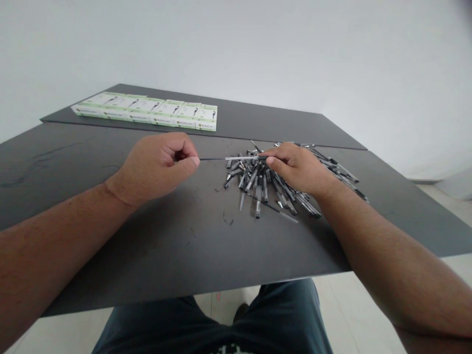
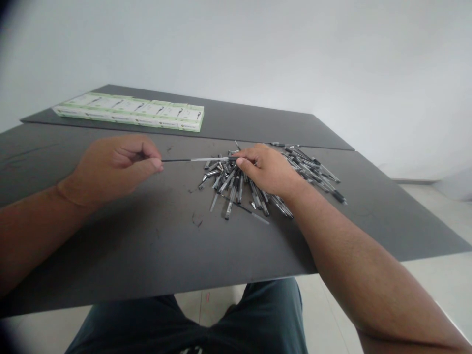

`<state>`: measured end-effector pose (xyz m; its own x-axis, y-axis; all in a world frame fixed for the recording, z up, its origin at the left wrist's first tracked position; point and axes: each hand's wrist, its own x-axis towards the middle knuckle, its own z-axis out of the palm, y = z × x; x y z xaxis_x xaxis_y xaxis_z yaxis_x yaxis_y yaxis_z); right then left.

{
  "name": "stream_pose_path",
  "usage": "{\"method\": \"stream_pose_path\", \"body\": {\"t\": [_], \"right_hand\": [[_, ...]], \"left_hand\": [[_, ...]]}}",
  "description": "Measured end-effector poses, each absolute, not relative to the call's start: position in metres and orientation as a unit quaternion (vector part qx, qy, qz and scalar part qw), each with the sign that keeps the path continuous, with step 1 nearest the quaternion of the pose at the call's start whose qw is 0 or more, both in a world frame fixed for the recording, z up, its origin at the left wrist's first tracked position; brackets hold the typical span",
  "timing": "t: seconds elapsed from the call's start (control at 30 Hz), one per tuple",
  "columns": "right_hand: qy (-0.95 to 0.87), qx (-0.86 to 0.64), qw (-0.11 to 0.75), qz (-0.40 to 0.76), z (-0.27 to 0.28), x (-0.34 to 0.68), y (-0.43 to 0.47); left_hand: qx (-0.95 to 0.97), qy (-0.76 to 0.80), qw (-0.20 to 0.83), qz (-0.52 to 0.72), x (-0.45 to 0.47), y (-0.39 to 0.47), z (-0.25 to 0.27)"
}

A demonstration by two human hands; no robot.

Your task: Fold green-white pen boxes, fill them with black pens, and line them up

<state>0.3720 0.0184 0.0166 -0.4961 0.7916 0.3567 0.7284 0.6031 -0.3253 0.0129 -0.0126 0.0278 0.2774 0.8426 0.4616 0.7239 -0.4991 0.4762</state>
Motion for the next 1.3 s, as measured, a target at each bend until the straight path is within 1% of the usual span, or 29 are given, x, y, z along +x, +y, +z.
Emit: {"method": "stream_pose_path", "body": {"t": [1.3], "right_hand": [[-0.856,-0.449,0.245,0.079,0.0137,0.3703,0.0192]], "left_hand": [[0.802,0.489,0.088,0.332,0.0117,-0.0111,0.0289]]}}
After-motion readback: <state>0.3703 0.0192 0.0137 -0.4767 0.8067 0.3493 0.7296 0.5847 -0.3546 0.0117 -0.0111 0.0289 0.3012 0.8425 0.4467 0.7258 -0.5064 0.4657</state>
